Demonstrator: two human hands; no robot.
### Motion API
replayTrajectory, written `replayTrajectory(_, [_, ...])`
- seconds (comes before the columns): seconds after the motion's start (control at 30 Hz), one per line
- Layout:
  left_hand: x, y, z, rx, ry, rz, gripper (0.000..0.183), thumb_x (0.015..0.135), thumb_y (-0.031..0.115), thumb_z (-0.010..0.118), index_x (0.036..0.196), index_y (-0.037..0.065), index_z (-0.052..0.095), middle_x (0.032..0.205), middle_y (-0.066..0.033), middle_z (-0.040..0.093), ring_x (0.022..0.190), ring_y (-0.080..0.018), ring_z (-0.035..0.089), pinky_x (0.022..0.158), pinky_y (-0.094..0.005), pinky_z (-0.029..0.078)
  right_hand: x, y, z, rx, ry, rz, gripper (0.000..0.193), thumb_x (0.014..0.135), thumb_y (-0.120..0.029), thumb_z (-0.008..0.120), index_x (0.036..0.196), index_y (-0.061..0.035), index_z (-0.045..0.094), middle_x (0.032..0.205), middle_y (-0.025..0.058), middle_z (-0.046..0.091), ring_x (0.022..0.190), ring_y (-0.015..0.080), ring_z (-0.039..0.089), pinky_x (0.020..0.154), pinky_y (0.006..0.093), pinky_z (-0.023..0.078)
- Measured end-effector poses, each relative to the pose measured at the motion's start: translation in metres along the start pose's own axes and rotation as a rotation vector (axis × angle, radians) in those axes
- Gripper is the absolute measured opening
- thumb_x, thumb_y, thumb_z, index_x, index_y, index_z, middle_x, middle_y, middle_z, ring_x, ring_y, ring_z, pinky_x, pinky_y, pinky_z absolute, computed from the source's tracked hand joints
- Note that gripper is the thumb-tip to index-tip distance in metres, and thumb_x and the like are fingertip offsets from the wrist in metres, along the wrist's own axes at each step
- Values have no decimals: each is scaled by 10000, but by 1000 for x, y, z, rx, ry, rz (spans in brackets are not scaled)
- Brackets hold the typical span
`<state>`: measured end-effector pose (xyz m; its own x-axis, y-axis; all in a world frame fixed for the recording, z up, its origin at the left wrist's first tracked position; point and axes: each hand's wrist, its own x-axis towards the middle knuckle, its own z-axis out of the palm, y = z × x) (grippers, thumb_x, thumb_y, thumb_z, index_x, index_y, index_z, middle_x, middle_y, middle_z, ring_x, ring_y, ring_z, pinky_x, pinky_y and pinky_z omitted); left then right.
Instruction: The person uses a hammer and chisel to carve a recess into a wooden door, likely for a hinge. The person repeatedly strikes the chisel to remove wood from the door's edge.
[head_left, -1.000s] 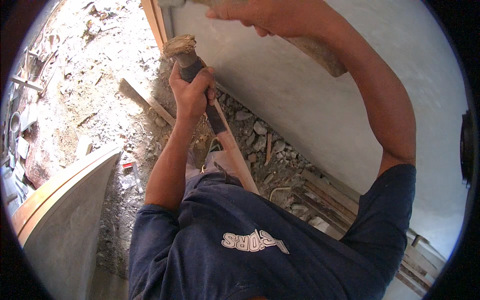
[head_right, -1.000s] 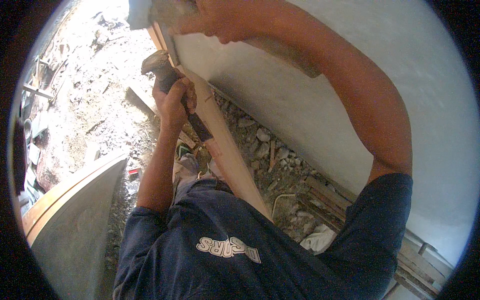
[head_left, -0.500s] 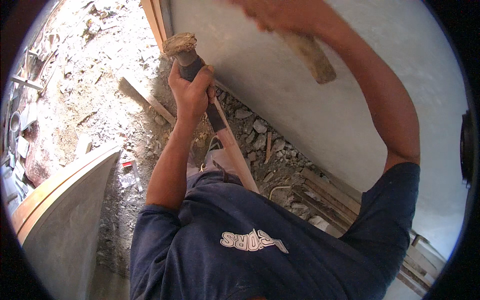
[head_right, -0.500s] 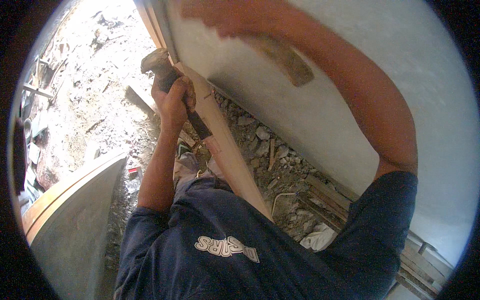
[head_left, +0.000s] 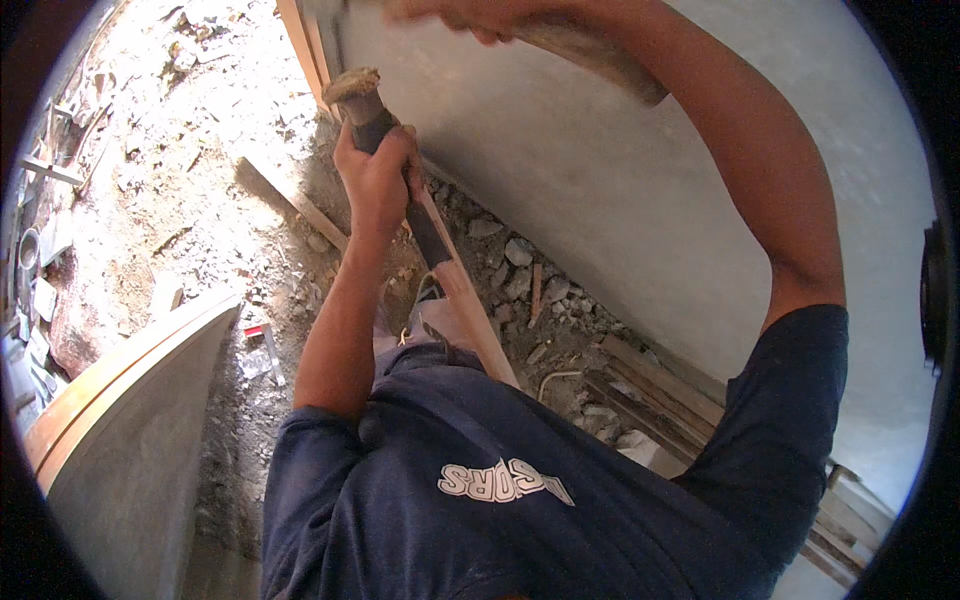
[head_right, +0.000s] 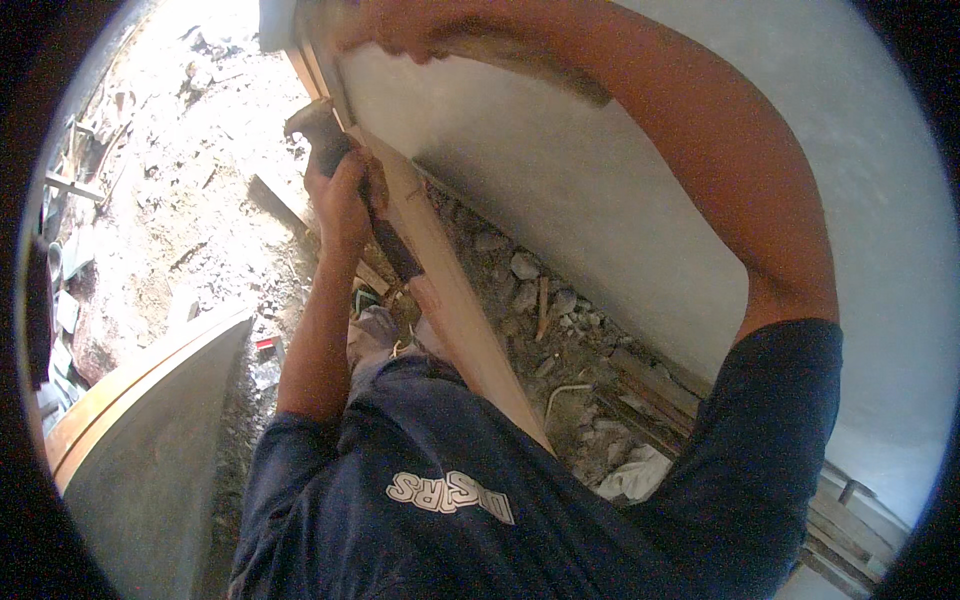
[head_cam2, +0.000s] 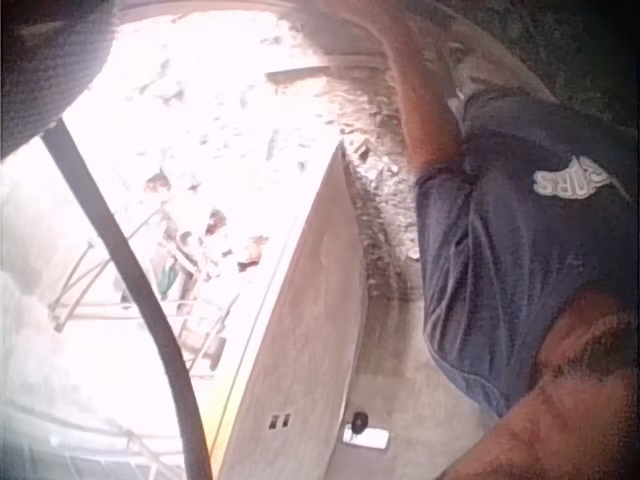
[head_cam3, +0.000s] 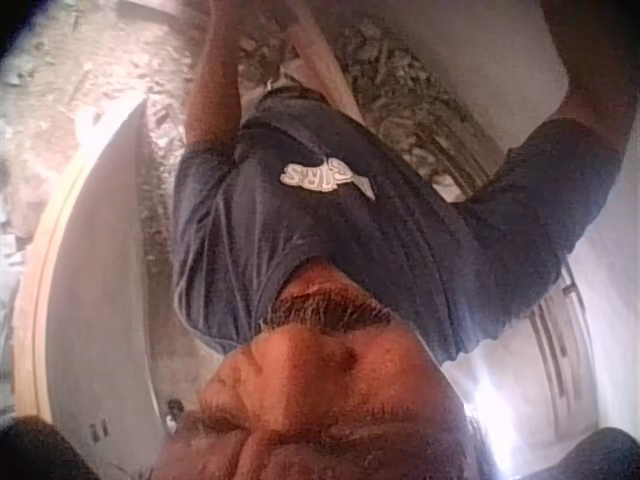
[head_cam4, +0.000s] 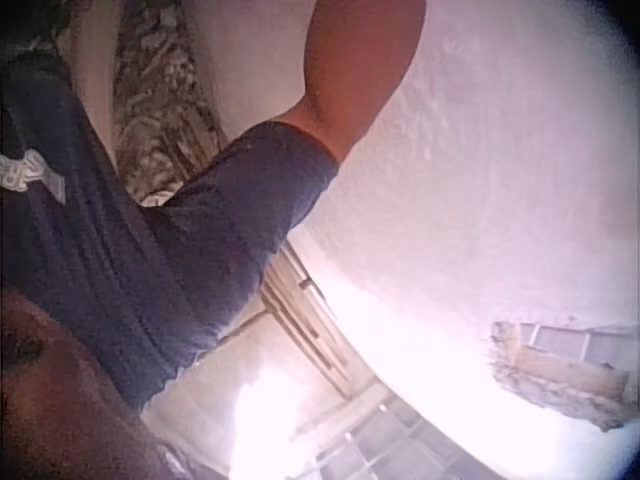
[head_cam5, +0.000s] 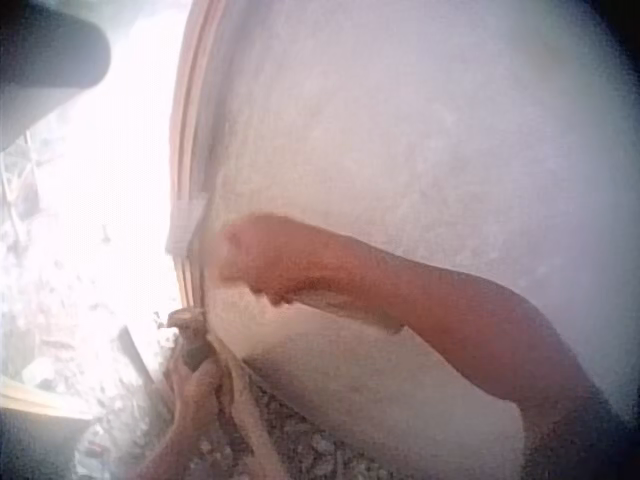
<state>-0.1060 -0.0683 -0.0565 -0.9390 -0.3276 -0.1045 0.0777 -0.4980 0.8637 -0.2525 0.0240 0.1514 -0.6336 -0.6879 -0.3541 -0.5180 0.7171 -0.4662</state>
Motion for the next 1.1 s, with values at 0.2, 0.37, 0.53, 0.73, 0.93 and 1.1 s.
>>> replayTrajectory(0.2, [-2,-4,2,-6,47,-31,138,869,57,649,890,24,516,586,-50,546,390,-138,492,369,-298,401,-6,1,1,-93,-219,-64,352,975,-287,629,1079,48,651,798,145,664,668,236,639,582,379,538])
replayTrajectory(0.37, [-3,-6,-1,0,11,-50,132,874,56,637,893,23,511,585,-52,543,387,-139,485,365,-298,400,16,38,30,93,83,-57,380,948,-316,649,1031,55,645,796,140,663,656,228,612,561,375,511])
replayTrajectory(0.53, [-2,-4,-2,-10,20,3,126,882,62,628,892,28,507,579,-51,540,381,-139,479,359,-300,395,4,8,6,11,-150,-56,324,930,-279,648,1005,35,649,798,146,643,680,235,614,570,397,522])
replayTrajectory(0.73, [-3,-10,0,60,33,-70,132,909,141,600,954,41,527,612,-68,537,395,-162,463,353,-320,373,9,36,35,-66,-176,-200,353,920,-310,663,1013,30,649,749,151,659,571,233,620,512,403,521])
replayTrajectory(0.93, [-7,-10,3,-24,21,-84,127,890,63,633,889,28,511,577,-54,540,385,-145,479,366,-301,391,8,55,48,7,-68,-258,327,914,-275,644,986,44,623,759,155,638,628,238,625,549,401,522])
replayTrajectory(1.1, [-7,-11,-2,22,9,-41,114,902,89,616,927,34,519,595,-60,541,394,-148,474,373,-302,388,2,8,15,240,72,67,317,909,-254,632,971,55,602,771,163,627,679,243,636,589,402,529])
